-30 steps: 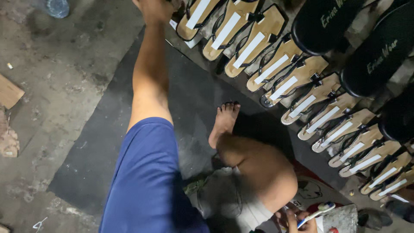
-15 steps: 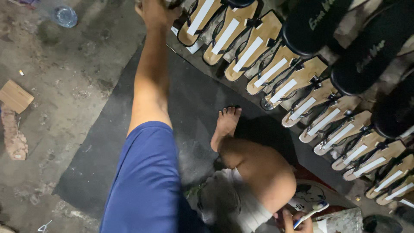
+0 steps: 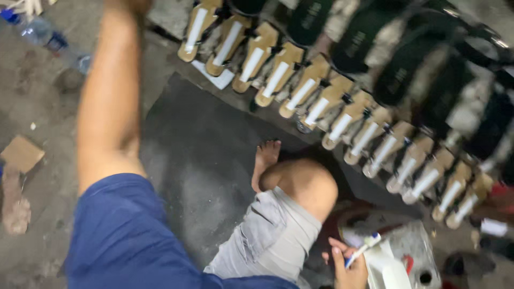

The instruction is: The person sits on the floor and applies glue to the edges of several flip-flops using a toothbrush. They repeatedly dip the toothbrush into a container of glue and spread it along the strap attachment points before placing the finished sandals on a nearby rack.

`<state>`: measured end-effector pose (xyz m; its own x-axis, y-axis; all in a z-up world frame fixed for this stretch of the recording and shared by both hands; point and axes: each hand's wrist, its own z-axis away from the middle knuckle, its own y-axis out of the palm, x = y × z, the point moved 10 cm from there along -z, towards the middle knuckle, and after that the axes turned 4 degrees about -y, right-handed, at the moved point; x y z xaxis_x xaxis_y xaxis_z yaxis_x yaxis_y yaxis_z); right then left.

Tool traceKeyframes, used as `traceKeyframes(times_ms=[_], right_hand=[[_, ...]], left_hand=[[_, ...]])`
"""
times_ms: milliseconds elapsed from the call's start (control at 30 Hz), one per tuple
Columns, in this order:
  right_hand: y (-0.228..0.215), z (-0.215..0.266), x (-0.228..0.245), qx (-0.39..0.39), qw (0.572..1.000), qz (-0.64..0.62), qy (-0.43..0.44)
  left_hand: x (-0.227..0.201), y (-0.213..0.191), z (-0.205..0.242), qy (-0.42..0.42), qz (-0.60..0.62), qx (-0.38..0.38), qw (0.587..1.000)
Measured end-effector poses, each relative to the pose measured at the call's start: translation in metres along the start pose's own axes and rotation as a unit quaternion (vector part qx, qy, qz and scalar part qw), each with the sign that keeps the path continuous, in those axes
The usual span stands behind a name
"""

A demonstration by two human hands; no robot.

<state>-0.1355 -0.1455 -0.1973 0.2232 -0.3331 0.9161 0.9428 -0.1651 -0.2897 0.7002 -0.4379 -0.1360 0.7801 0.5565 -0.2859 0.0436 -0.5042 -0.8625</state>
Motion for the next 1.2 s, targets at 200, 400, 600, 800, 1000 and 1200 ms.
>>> traceKeyframes(times_ms=[200,400,600,800,1000,1200], right_hand=[[-0.004,0.048,0.063,-0.016,0.998,-0.036,-0.056],[0.006,0.076,0.115,0.030,0.979,-0.148,-0.137],[-0.050,0.120,0.128,-0.146,0.953,-0.122,-0.234],[-0.151,0.183,0.091,-0.302,0.916,-0.165,-0.206],[-0.209,0.207,0.054,-0.338,0.889,-0.148,-0.271],[-0.209,0.217,0.014,-0.313,0.905,-0.134,-0.256]], left_hand=[[-0.071,-0.096,0.082,-0.018,0.336,0.026,0.941],[-0.235,-0.192,0.319,-0.037,0.596,0.343,0.725],[-0.365,-0.248,0.622,-0.098,0.544,0.732,0.397],[-0.418,-0.353,0.614,0.386,0.369,0.671,0.514],[-0.447,-0.543,0.595,0.663,0.582,0.406,0.240],[-0.460,-0.568,0.645,0.673,0.426,-0.164,0.582]])
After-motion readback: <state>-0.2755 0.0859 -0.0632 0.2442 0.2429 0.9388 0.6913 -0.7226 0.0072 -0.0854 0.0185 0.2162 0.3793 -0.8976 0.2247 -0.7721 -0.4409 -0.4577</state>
